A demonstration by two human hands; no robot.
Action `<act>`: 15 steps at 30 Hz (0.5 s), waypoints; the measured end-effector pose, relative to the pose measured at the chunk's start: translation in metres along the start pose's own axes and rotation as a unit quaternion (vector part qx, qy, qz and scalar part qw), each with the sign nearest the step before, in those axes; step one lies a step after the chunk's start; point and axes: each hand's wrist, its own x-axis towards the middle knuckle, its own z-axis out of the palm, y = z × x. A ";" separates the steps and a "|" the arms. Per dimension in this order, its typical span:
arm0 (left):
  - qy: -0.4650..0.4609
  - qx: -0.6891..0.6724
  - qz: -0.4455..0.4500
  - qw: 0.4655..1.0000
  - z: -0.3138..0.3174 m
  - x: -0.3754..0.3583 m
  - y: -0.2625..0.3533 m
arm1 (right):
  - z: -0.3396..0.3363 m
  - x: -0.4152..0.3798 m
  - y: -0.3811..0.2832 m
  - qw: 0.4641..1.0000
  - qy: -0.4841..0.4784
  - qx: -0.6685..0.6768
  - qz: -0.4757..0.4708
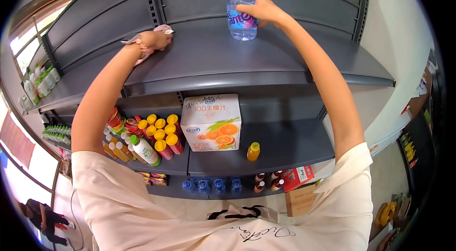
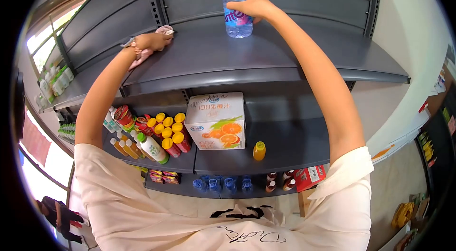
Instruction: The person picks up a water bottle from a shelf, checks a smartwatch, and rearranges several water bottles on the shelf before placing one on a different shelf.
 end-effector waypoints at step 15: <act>0.257 -0.012 0.001 0.966 -0.089 -0.116 0.223 | 0.005 0.010 0.016 0.999 0.024 0.014 -0.040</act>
